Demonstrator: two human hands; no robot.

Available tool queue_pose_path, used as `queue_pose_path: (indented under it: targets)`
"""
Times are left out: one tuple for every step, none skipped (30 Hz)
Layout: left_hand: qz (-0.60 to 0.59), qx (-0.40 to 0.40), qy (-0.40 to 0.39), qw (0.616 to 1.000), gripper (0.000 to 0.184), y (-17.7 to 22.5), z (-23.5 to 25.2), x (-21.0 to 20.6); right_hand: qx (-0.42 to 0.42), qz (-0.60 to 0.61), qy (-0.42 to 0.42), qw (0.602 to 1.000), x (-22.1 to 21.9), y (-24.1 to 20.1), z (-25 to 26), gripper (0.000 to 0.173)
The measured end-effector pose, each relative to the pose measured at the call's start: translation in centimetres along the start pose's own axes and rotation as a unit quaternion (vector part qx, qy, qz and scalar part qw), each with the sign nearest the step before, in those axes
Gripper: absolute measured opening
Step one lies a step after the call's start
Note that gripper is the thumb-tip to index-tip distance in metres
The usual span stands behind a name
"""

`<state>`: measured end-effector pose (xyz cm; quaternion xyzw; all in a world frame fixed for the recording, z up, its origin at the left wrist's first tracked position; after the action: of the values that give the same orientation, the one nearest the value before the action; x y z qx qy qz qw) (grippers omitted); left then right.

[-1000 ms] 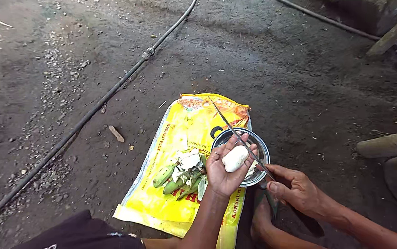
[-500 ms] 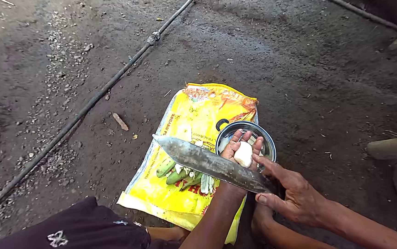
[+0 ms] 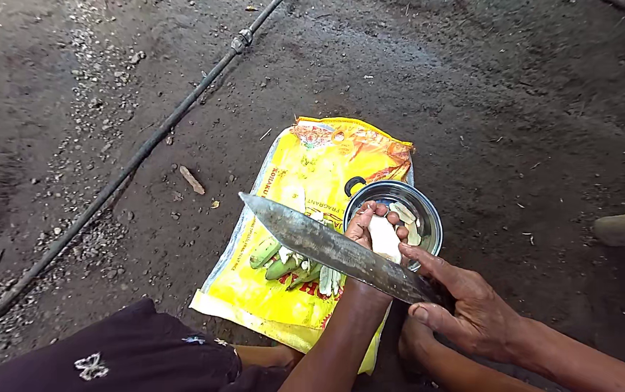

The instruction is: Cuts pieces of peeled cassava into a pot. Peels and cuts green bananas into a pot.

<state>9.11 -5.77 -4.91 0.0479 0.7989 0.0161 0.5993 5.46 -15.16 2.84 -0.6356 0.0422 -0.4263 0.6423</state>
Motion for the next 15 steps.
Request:
queue_pose_path:
  targets:
    - [0.006, -0.012, 0.009, 1.0, 0.044, 0.2, 0.0, 0.0, -0.003, -0.002, 0.0, 1.0, 0.0, 0.1, 0.0, 0.063]
    - [0.017, -0.025, 0.024, 0.999, 0.043, 0.5, 0.0, 0.1, -0.007, -0.002, 0.001, 1.0, -0.1, 0.2, -0.1, 0.063]
    - [0.031, -0.041, 0.042, 0.998, 0.041, 0.7, -0.1, 0.2, -0.012, 0.0, 0.002, 1.0, -0.2, 0.5, -0.1, 0.064]
    - [0.046, -0.058, 0.062, 0.995, 0.039, 0.9, -0.4, 0.3, -0.022, 0.008, 0.003, 1.0, -0.4, 0.8, -0.3, 0.065]
    - [0.066, -0.074, 0.084, 0.992, 0.037, 1.2, -0.7, 0.2, -0.036, 0.028, 0.006, 0.999, -0.5, 1.3, -0.5, 0.066]
    - [0.084, -0.089, 0.103, 0.987, 0.035, 1.4, -1.2, -0.1, -0.056, 0.066, 0.005, 0.996, -0.7, 1.8, -0.6, 0.067]
    - [0.113, -0.104, 0.122, 0.981, 0.033, 1.8, -1.6, -0.6, -0.076, 0.118, -0.001, 0.99, -1.0, 2.3, -0.7, 0.068]
    - [0.142, -0.117, 0.136, 0.974, 0.033, 2.1, -1.8, -0.9, -0.093, 0.171, -0.01, 0.981, -1.3, 2.7, -0.9, 0.067]
    - [0.16, -0.128, 0.144, 0.968, 0.03, 2.4, -1.9, -1.1, -0.106, 0.213, -0.016, 0.971, -1.5, 2.9, -1.0, 0.066]
    - [0.173, -0.132, 0.143, 0.966, 0.027, 2.5, -1.8, -1.2, -0.113, 0.247, -0.022, 0.962, -1.6, 3.1, -1.0, 0.063]
    - [0.18, -0.134, 0.141, 0.964, 0.024, 2.5, -1.7, -1.2, -0.115, 0.27, -0.027, 0.956, -1.6, 3.2, -1.0, 0.061]
    - [0.186, -0.136, 0.145, 0.962, 0.024, 2.5, -1.7, -1.2, -0.114, 0.284, -0.034, 0.952, -1.6, 3.2, -1.0, 0.06]
    - [0.189, -0.14, 0.151, 0.96, 0.023, 2.6, -1.7, -1.1, -0.114, 0.289, -0.039, 0.95, -1.7, 3.3, -1.0, 0.06]
    - [0.192, -0.147, 0.154, 0.958, 0.022, 2.7, -1.8, -1.1, -0.117, 0.292, -0.042, 0.948, -1.9, 3.3, -1.0, 0.06]
    - [0.194, -0.156, 0.155, 0.956, 0.022, 2.8, -1.9, -1.0, -0.121, 0.294, -0.045, 0.947, -2.1, 3.3, -1.0, 0.061]
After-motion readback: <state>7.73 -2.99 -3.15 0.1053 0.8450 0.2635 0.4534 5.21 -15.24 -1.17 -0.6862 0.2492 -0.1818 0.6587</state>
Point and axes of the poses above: each hand's wrist, its own z-axis towards the middle knuckle, its own x-axis out of the back of the hand, y = z × x, the point moved 10 cm from there along z, towards the middle knuckle, and after that the axes turned 8 degrees about -y, right-handed, at the moved point
